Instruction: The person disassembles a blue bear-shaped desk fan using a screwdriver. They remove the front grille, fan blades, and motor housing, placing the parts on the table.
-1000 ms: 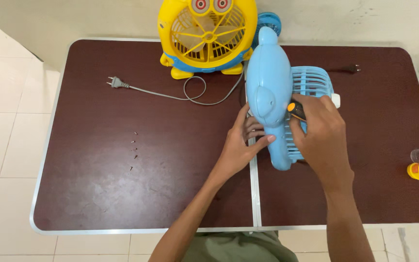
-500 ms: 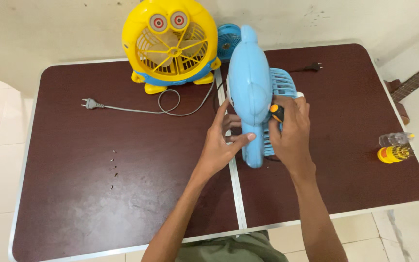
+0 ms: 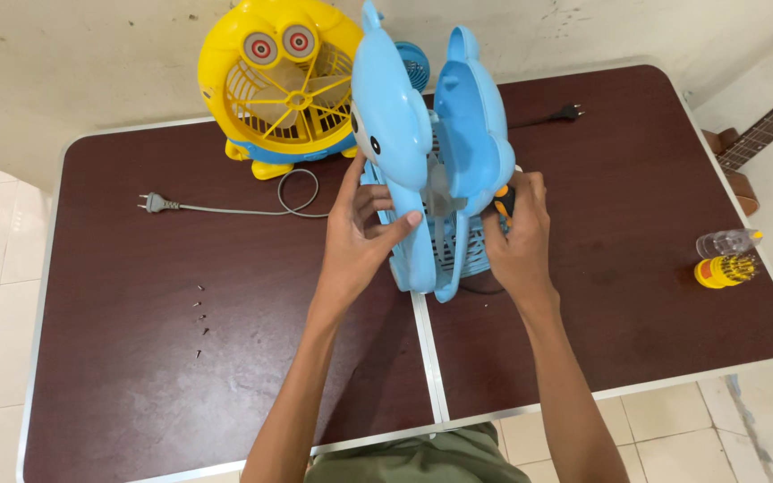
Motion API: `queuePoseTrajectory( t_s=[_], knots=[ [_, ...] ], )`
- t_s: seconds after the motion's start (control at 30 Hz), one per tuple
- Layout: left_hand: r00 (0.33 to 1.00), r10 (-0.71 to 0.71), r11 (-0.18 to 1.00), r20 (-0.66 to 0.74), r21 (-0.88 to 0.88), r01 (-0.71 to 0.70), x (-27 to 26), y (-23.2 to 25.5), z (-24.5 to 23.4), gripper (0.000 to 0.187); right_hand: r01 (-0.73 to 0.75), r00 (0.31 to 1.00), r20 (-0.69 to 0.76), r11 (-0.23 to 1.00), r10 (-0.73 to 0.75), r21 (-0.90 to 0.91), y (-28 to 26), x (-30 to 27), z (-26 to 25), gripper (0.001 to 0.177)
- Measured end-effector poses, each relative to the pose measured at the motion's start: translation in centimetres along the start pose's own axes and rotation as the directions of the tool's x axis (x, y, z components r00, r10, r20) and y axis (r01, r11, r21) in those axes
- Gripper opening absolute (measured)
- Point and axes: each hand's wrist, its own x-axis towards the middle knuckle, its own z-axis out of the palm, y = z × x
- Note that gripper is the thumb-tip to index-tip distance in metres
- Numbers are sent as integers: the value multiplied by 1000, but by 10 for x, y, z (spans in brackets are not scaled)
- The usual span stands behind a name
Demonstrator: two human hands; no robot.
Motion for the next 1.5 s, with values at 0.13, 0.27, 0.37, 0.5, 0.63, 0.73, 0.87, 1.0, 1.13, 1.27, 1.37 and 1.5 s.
queuePoseTrajectory(
  t_s=[0.13,0.27,0.37,0.5,0.63,0.73,0.87,1.0,1.13,1.27,1.37,1.5],
  knots=[
    [999,-14,1000,29,4,14,-4,3,-6,98,-5,1000,-10,999,5,31,-3,0,-1,33],
    [999,-8,997,36,-72,11,-10,1,-21,97,44,996,-75,999,-43,19,-6,-5,0,24],
    [1000,-7,991,18,-133,9,-19,3,-32,94,57,976,-214,995,-38,85,-16,-13,2,15],
    [1000,-15,994,-22,-109,13,-28,7,-48,81,166,942,-296,986,-157,6,-48,-33,4,10],
    [998,18,997,-58,-79,-23,-39,8,-62,68,143,989,-50,988,-141,55,-88,-39,19,18],
    [994,17,998,-104,-52,-23,-49,7,-72,63,5,964,264,990,-43,141,-107,-37,42,27],
    [987,-1,996,-159,-89,-13,-62,3,-87,57,88,907,402,990,-124,106,-112,-37,76,36],
    [956,-7,1000,-294,-7,5,-76,-13,-103,52,124,852,504,990,-139,64,-112,-46,99,49],
    [927,-2,994,-376,-103,-40,-86,-28,-126,48,159,795,581,984,-173,75,-113,-50,115,49],
    [878,-79,986,-472,-167,-1,-96,-22,-151,49,209,769,598,973,-225,98,-121,-50,128,48],
    [834,-106,989,-541,-147,30,-111,-16,-170,48,245,732,636,965,-245,90,-127,-49,141,45],
    [777,-88,987,-624,-161,-17,-135,-19,-198,48,373,674,615,907,-410,196,-133,-55,164,26]
  ],
)
